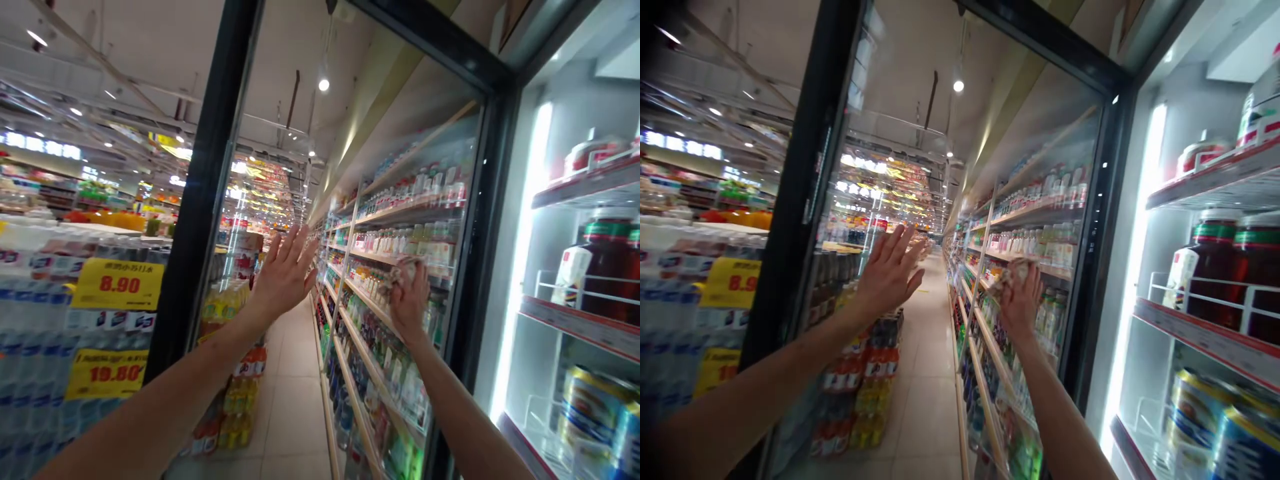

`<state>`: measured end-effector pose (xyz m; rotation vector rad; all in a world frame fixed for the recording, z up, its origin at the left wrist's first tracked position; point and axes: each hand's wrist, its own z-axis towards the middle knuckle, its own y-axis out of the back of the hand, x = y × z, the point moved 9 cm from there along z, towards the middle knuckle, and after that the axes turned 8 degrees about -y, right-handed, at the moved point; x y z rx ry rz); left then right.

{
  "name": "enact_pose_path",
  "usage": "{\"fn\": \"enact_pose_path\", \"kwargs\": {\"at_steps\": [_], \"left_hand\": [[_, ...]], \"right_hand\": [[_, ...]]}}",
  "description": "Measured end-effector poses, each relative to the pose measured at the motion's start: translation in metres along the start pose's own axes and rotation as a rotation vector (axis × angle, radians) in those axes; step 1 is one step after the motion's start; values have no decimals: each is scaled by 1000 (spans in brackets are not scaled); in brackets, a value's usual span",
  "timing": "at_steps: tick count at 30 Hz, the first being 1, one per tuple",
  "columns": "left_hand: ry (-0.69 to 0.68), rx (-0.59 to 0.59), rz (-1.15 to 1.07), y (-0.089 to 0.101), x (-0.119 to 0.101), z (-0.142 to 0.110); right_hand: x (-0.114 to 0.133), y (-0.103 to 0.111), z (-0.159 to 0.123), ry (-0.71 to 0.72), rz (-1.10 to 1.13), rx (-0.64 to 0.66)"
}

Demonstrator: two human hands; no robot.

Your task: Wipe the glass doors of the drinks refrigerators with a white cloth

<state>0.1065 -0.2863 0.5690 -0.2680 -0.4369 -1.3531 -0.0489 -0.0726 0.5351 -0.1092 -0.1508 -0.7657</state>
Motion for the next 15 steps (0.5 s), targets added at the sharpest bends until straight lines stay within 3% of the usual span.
{"fn": "enact_pose_path", "kwargs": {"at_steps": [2,4,6,8,10,12,15], "left_hand": [[2,0,4,0,0,1],[4,-1,6,0,1,1],[-8,-11,13,0,0,1],[-38,-19,14,-2,-4,-3],[-39,-15,4,-4,-10,-11],[4,3,-11,-6,-16,-22],[50,29,-9,-5,-25,-37]], "right_hand": [[-29,6,16,-119,10,-49],[-23,5,17,-149,35,-79],[14,-3,4,-71,71,-64],[61,-13,-19,120,104,0],[87,-21,-42,308,99,96],[64,-19,-49,290,56,153],[-37,9,-33,-112,-2,10]]}}
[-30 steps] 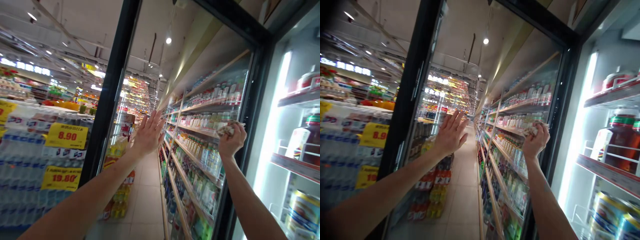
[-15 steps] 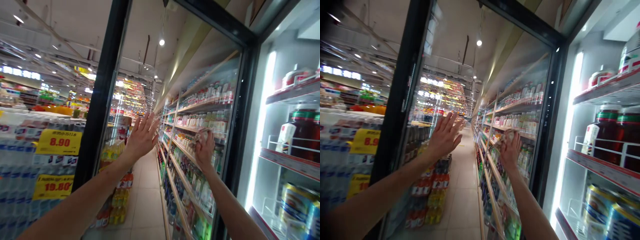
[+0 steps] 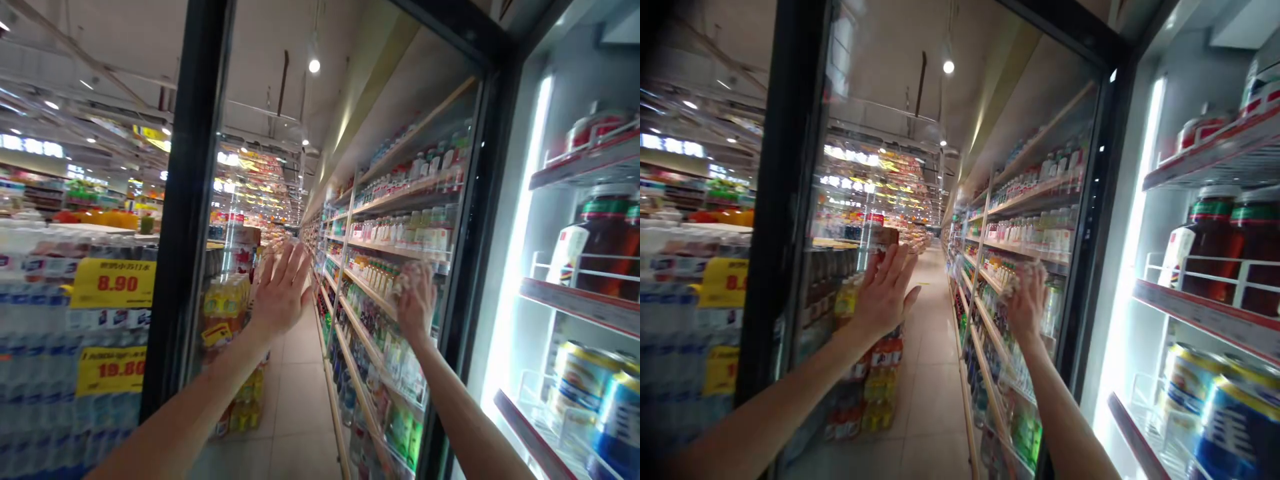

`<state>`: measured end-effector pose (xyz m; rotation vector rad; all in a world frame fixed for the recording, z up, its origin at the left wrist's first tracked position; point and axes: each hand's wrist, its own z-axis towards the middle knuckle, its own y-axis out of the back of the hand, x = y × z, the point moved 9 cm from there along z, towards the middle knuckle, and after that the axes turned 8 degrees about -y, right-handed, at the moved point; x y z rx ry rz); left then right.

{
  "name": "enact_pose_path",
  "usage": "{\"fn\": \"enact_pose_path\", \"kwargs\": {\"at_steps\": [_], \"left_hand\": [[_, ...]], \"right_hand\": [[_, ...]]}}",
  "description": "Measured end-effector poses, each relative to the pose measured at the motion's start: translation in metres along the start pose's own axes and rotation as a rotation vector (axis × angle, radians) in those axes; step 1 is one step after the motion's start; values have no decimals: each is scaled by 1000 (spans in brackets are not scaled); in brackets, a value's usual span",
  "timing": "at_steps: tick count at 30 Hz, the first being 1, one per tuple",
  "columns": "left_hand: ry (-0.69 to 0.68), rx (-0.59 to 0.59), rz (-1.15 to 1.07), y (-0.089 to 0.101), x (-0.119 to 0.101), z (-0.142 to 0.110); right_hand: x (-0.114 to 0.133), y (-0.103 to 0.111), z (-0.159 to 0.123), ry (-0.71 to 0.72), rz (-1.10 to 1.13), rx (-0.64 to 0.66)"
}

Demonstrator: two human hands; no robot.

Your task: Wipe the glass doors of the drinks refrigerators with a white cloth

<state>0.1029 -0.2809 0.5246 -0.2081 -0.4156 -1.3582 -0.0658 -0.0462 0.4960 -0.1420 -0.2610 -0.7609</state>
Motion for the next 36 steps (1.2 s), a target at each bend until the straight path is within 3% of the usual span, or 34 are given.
{"fn": "enact_pose_path", "kwargs": {"at_steps": [2,4,6,9,11,13,17,19,21,24,26,28,32,34,36], "left_hand": [[-3,6,9,1,-5,-4],[-5,3,9,2,-6,-3],[-5,-7,0,2,-3,-1],[-13,-18,-23,-1,1,-1],[-44,-38,-33,-2,-1,-9],[-54,-47,-36,-2,-6,-24],[-23,-15,-39,-3,-19,-58],[-21,-18,-30,-1,-26,-66],[-20,-28,-22,0,-29,-67],[-23,-18,-30,0,-28,-63],[-22,-7,-35,-1,-26,-63],[-25,3,-33,-1,-24,-64],[-17,9,-22,-1,-23,-67],[-14,1,-25,-1,-23,-67],[-16,-14,-34,-1,-24,-66]], "right_hand": [[-47,17,9,-213,-1,-141],[-45,18,5,-248,19,-189],[0,7,-13,-123,61,-147],[97,-20,-58,298,96,53],[125,-31,-79,494,67,168],[107,-29,-72,475,22,175],[9,1,-20,-50,-15,-68],[2,7,-14,-172,16,-143],[43,-1,-24,-52,57,-97],[127,-24,-66,375,91,128],[141,-31,-87,537,73,221],[110,-27,-80,471,38,186],[-3,0,-33,-76,-3,-70],[-15,6,-29,-214,2,-141],[16,1,-38,-125,16,-98]]}}
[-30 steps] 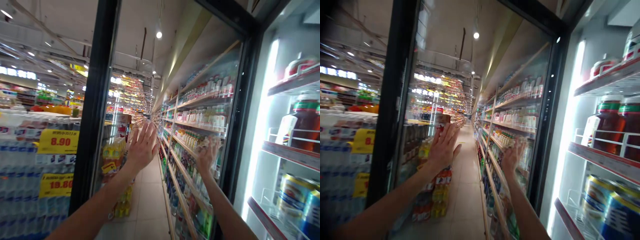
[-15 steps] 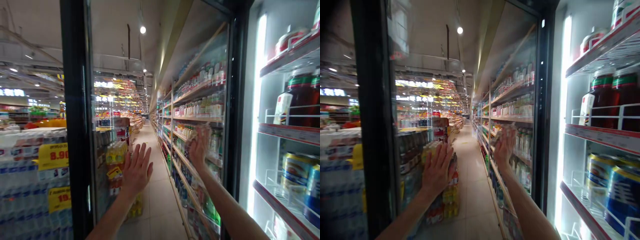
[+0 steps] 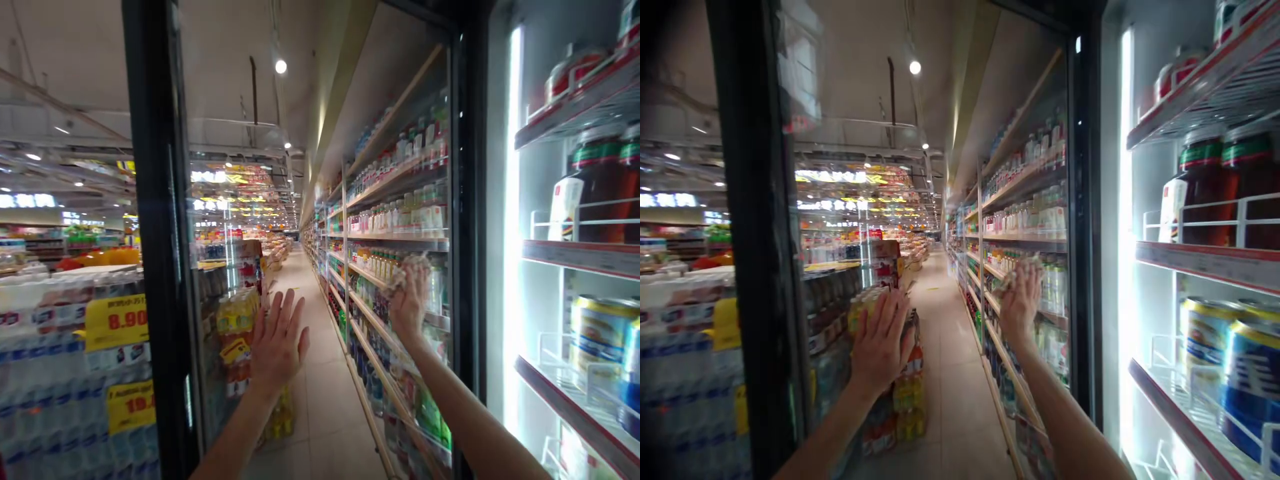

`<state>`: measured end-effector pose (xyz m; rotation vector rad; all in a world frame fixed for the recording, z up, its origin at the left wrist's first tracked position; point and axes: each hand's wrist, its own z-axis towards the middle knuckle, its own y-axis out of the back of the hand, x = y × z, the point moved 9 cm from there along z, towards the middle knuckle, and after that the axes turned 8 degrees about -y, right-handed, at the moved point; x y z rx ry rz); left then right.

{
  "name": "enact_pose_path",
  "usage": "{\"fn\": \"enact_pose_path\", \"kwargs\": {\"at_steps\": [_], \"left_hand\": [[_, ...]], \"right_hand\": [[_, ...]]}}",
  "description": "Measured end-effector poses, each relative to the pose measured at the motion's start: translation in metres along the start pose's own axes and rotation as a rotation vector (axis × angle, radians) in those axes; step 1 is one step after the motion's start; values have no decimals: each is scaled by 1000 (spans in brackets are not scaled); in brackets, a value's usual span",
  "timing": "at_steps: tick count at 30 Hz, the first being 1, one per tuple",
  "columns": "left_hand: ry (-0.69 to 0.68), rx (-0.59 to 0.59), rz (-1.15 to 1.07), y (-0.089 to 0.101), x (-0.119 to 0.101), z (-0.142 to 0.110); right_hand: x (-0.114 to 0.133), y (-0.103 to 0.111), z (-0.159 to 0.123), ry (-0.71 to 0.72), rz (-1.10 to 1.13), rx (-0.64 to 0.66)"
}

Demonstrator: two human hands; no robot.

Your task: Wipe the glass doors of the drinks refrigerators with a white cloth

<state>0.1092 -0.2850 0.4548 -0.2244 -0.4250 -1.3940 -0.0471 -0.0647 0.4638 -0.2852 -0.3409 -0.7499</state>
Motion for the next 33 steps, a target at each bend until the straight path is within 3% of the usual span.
{"fn": "enact_pose_path", "kwargs": {"at_steps": [3,5,7,11,13,14,16,19,21,22,24,27,28,30,33], "left_hand": [[-4,-12,-19,-2,0,1],[-7,-5,-29,-4,0,2],[-9,7,-30,-6,1,1],[2,-2,-8,-8,2,-1],[11,-13,1,-8,3,-2],[14,-15,2,-8,3,-2],[13,-14,-1,-9,3,-2],[1,-16,-2,-10,4,-2],[-3,-15,-6,-10,5,-2],[-4,-15,-7,-10,5,-2],[-4,-15,-8,-10,5,-3],[0,-22,-2,-9,5,-3],[1,-26,0,-9,4,-3],[2,-37,2,-8,4,-3],[3,-37,-5,-7,4,-2]], "right_hand": [[68,-20,-47,386,29,222],[80,-25,-70,573,36,314],[45,-20,-61,488,12,299],[-81,10,-7,-112,-50,19],[-97,16,-3,-232,-42,-65],[-87,14,-7,-214,-27,-55],[-39,2,-28,-66,18,32],[55,-19,-79,368,76,240],[80,-23,-102,568,81,323],[76,-22,-104,599,72,328],[40,-15,-84,502,32,259],[-38,4,-38,115,3,56],[-53,8,-30,1,5,-1],[-51,10,-30,-88,22,-33],[17,-7,-64,166,43,130]]}}
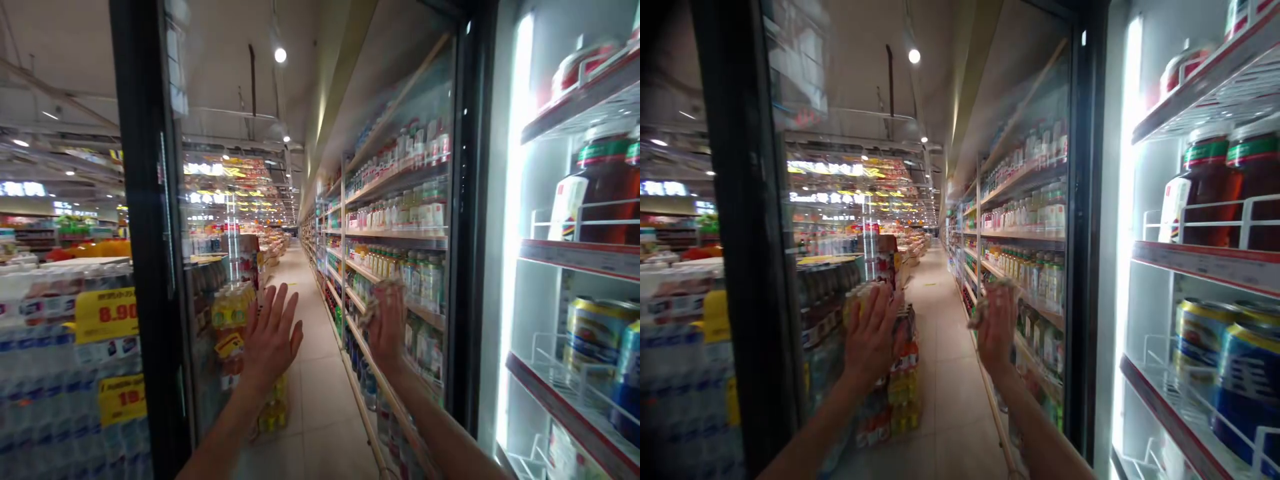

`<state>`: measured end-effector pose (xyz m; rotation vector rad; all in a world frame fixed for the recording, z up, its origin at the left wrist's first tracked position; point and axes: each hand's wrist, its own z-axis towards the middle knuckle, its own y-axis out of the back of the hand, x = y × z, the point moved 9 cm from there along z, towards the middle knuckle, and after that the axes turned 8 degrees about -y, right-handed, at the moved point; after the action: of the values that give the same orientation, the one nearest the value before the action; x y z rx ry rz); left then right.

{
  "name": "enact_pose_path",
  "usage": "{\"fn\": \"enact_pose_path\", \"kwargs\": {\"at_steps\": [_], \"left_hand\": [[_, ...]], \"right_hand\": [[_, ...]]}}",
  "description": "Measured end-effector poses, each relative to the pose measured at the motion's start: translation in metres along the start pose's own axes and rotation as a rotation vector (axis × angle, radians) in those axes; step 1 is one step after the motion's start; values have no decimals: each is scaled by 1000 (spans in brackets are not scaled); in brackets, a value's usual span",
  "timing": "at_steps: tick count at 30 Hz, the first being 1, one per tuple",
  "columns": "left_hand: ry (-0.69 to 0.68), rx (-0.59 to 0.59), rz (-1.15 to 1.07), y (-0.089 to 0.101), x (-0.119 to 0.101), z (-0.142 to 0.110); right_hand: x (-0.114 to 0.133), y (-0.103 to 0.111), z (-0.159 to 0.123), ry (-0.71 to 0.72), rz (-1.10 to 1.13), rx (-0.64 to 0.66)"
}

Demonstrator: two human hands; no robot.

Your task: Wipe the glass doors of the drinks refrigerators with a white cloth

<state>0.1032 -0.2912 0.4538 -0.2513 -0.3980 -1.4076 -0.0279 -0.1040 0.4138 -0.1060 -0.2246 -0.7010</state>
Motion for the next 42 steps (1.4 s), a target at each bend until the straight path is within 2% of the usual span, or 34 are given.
{"fn": "enact_pose_path", "kwargs": {"at_steps": [2,3,4,5,7,10,11,12,13,14,17,19,20,21,23,26,27,28,29,30,33,34,35,36,37,39,42], "left_hand": [[-2,9,-8,0,1,0],[-2,14,-11,0,1,0],[-3,17,-13,0,1,0],[-5,20,-14,0,1,0],[-6,21,-8,0,1,-1],[-2,16,4,0,0,-1],[0,14,6,0,0,-1],[2,13,5,1,0,-1],[2,13,3,1,0,-1],[2,10,1,1,-1,-1],[-1,13,-10,1,-1,0],[1,23,-18,0,0,0],[2,27,-21,0,0,0],[4,29,-22,0,1,0],[5,23,-19,0,1,-1],[9,9,-8,0,2,-1],[11,7,-4,0,2,-2],[10,8,-1,-1,2,-2],[8,11,1,-1,2,-2],[1,13,0,-2,1,-2],[-10,17,-12,-2,1,-2],[-9,18,-21,-2,1,-2],[-5,20,-29,-2,2,-2],[-1,22,-37,-1,2,-2],[4,24,-42,-1,2,-2],[3,20,-49,0,2,-2],[-1,4,-40,2,1,-2]], "right_hand": [[48,-17,-24,263,8,146],[59,-20,-34,354,4,186],[58,-21,-40,400,-5,201],[46,-18,-40,396,-20,188],[-1,-5,-27,254,-53,110],[-78,21,0,-149,-50,-94],[-89,26,3,-255,-36,-146],[-88,27,4,-309,-20,-169],[-74,25,4,-301,-4,-161],[-51,18,2,-234,9,-116],[34,-9,-18,98,8,98],[62,-20,-35,272,-20,190],[60,-21,-39,322,-39,209],[49,-19,-40,340,-57,202],[5,-11,-28,252,-92,146],[-70,12,1,-111,-91,-53],[-82,18,7,-218,-73,-116],[-81,20,10,-277,-52,-153],[-68,19,12,-278,-30,-162],[-45,13,11,-221,-13,-134],[48,-15,-10,159,14,81],[71,-22,-22,289,20,143],[83,-26,-32,384,20,183],[84,-27,-40,439,13,201],[74,-24,-43,452,1,194],[28,-14,-33,332,-50,130],[-61,12,-2,-86,-80,-67]]}}
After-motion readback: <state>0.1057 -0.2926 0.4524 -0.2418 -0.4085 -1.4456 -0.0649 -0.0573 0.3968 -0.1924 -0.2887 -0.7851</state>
